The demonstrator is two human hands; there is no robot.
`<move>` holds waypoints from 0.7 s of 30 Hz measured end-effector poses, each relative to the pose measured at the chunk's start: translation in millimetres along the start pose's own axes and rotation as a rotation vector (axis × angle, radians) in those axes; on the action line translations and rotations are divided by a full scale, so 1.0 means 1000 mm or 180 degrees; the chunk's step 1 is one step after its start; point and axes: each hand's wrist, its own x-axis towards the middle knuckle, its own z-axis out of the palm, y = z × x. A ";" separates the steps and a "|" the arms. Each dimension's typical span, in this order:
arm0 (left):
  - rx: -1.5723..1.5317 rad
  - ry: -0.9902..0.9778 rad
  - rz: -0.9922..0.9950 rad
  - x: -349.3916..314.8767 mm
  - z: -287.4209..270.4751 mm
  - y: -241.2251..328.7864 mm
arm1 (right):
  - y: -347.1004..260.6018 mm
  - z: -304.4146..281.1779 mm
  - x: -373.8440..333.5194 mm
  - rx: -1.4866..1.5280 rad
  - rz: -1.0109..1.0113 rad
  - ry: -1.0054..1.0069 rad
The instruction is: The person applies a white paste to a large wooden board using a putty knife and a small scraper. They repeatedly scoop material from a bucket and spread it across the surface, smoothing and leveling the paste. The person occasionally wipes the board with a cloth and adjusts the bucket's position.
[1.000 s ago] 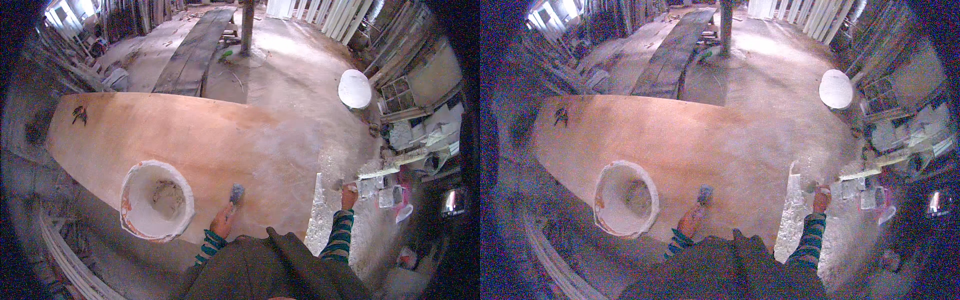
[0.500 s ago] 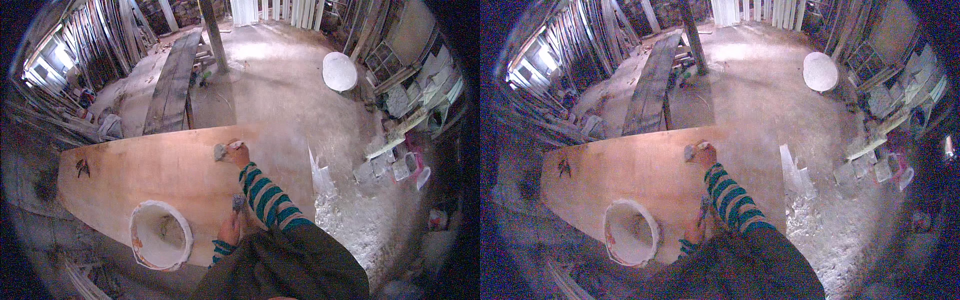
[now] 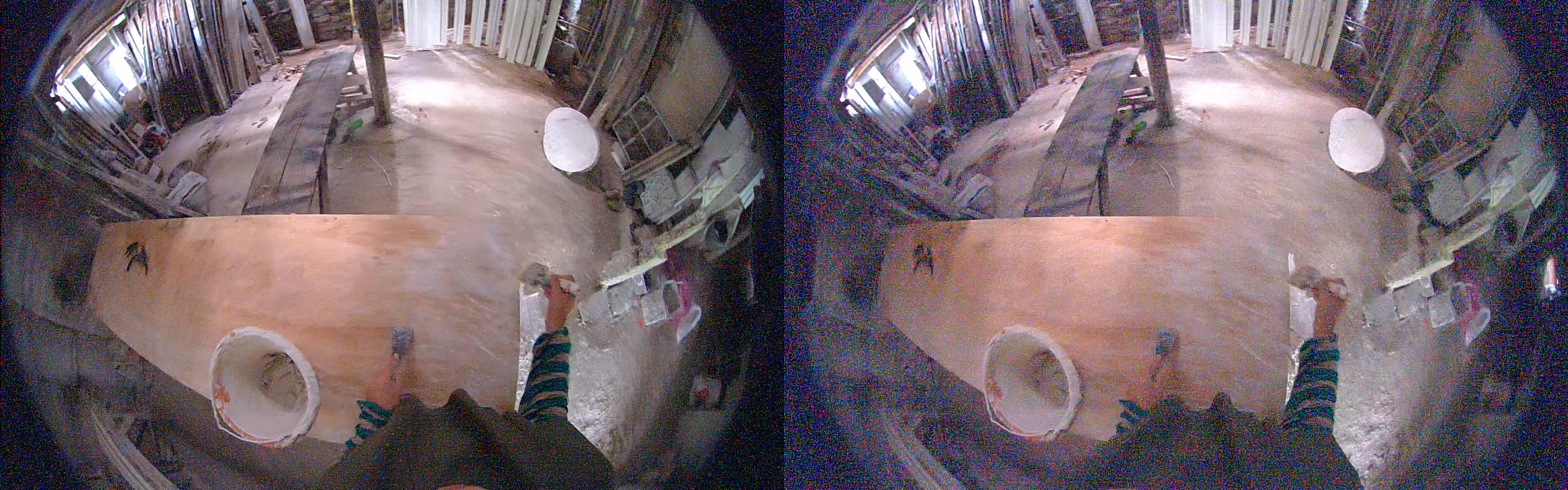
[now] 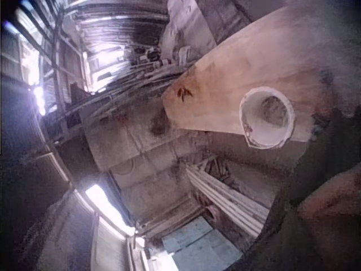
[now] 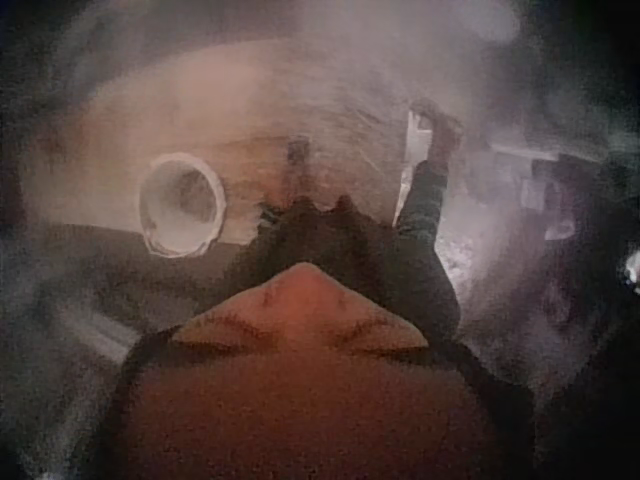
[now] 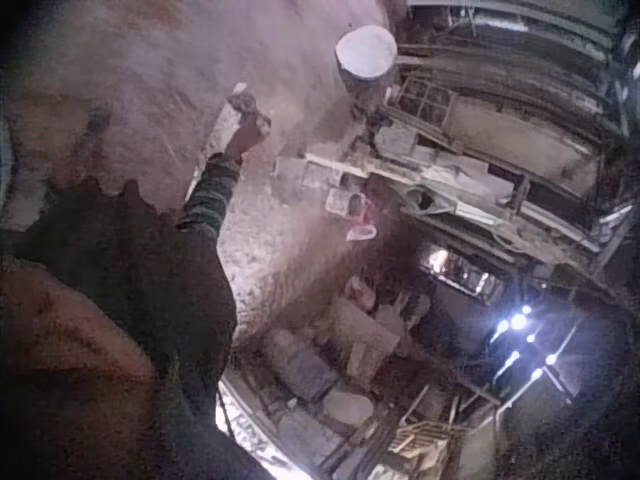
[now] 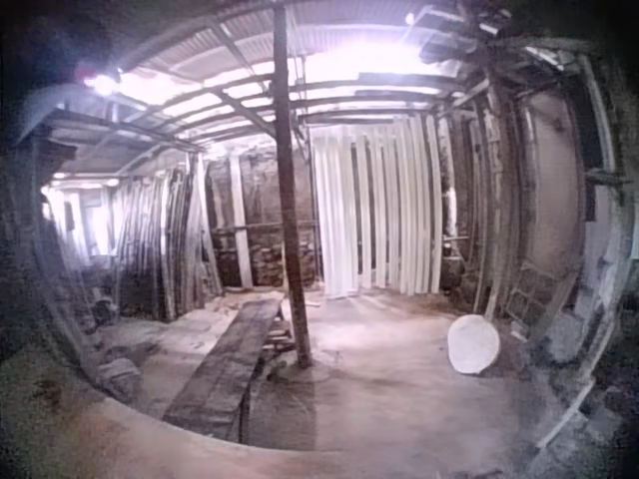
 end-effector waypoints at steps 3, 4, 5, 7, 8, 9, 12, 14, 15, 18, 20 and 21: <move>0.0096 -0.0035 -0.0113 0.006 0.017 -0.011 | 0.011 0.098 -0.011 0.0397 -0.0336 -0.0845; 0.0147 0.0069 -0.0184 0.004 0.016 -0.006 | -0.008 0.150 -0.038 0.0704 0.0392 -0.0974; 0.0191 0.0151 -0.0217 0.004 0.014 0.000 | -0.016 0.193 -0.058 0.1141 0.0742 -0.1420; 0.0312 -0.0145 -0.0316 0.007 0.011 0.004 | -0.029 0.279 -0.093 0.1479 0.0720 -0.2584; 0.0378 -0.0267 -0.0427 0.006 0.010 0.003 | -0.055 0.319 -0.120 0.1467 0.1109 -0.2730; 0.0361 -0.0253 -0.0542 0.003 0.011 0.005 | -0.062 0.353 -0.148 0.1368 0.0794 -0.2878; 0.0291 -0.0285 -0.0686 0.002 0.019 -0.003 | -0.060 0.434 -0.191 0.1115 0.0632 -0.3238; 0.0207 -0.0306 -0.0593 0.006 0.026 -0.019 | -0.046 0.464 -0.200 0.1333 0.0933 -0.3115; 0.0123 -0.0271 -0.0630 0.001 0.033 -0.029 | -0.056 0.465 -0.212 0.1475 0.1264 -0.3119; -0.0107 -0.0359 -0.0515 0.003 0.031 -0.024 | -0.037 0.458 -0.172 0.1309 0.0481 -0.2655; -0.0278 -0.0420 -0.0483 0.003 0.025 -0.013 | -0.016 0.424 -0.125 0.0991 0.0261 -0.2620; -0.0356 -0.0470 -0.0472 0.004 0.021 -0.010 | -0.004 0.398 -0.090 0.0545 -0.0021 -0.2701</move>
